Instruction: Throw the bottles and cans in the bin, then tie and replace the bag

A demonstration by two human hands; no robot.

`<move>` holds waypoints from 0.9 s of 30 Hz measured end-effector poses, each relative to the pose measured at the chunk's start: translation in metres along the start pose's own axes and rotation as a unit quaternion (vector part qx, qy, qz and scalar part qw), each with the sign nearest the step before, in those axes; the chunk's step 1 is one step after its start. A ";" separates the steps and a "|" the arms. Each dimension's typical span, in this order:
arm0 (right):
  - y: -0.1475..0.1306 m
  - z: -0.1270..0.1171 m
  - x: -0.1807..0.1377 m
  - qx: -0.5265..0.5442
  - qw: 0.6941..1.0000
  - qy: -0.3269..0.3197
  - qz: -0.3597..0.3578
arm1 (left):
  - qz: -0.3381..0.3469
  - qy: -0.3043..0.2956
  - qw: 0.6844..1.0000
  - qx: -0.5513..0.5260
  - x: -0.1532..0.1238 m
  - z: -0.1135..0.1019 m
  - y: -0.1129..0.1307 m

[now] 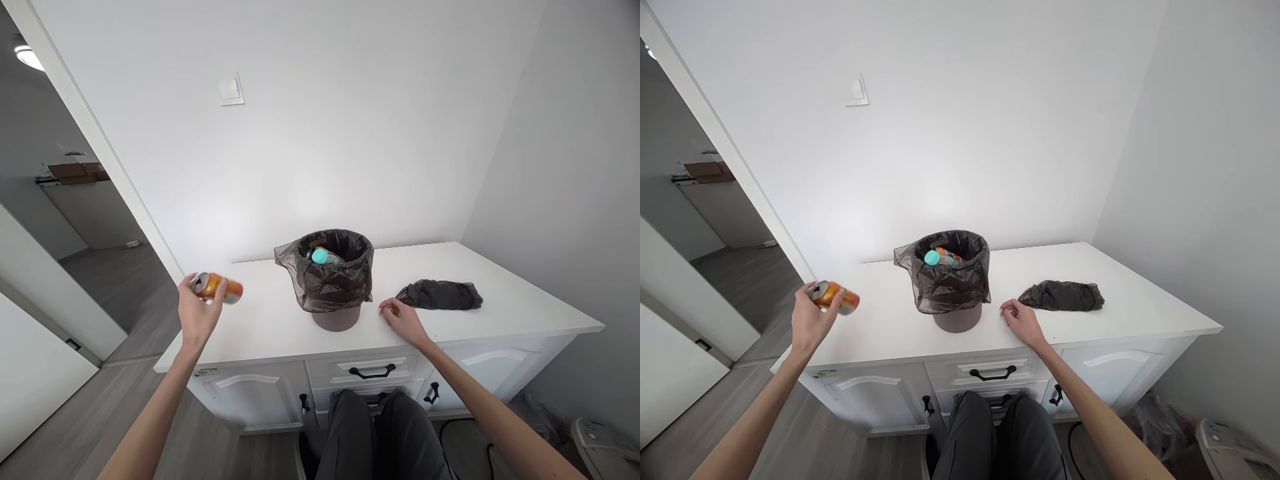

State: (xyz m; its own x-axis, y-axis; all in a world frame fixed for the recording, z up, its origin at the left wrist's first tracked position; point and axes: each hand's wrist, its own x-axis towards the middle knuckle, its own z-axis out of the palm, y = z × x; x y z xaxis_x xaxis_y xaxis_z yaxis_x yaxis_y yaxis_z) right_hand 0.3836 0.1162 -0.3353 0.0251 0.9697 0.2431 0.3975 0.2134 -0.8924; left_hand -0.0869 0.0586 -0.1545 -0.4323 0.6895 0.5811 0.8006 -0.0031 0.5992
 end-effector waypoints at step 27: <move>-0.008 -0.009 0.005 0.027 1.000 -0.001 -0.002 | -0.012 -0.086 0.966 -0.242 -0.003 0.082 0.133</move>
State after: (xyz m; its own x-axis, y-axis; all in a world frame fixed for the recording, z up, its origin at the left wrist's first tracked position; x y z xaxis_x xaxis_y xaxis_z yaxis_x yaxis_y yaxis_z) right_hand 0.3887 0.1181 -0.3230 0.0216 0.9689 0.2466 0.3478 0.2240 -0.9104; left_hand 0.0544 0.1151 -0.1218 -0.3399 0.8036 0.4887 0.4851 -0.2954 0.8231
